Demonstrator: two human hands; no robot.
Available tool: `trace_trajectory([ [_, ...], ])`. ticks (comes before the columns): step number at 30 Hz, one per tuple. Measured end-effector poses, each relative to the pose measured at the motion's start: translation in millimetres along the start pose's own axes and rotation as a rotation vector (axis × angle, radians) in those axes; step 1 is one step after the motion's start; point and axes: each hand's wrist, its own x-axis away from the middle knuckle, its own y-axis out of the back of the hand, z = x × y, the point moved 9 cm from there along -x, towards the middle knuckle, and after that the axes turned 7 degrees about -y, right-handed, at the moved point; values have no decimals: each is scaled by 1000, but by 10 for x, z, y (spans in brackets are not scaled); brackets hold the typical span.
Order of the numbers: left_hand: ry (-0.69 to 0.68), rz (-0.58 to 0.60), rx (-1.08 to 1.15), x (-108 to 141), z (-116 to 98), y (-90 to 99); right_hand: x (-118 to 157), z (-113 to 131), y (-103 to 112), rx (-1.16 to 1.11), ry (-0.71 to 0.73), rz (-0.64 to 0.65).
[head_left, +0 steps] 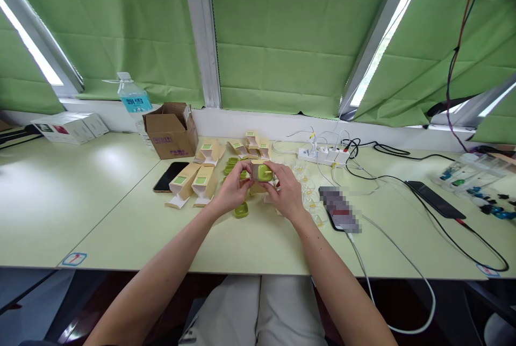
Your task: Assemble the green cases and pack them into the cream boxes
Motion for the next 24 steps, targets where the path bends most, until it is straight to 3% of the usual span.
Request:
trace_trajectory([
  [7,0,-54,16,-23,-26,-11,5,-16,-93,12,-105,76],
  [24,7,-198,160,-34,-18,56,1,66,-216,-102,-67,147],
])
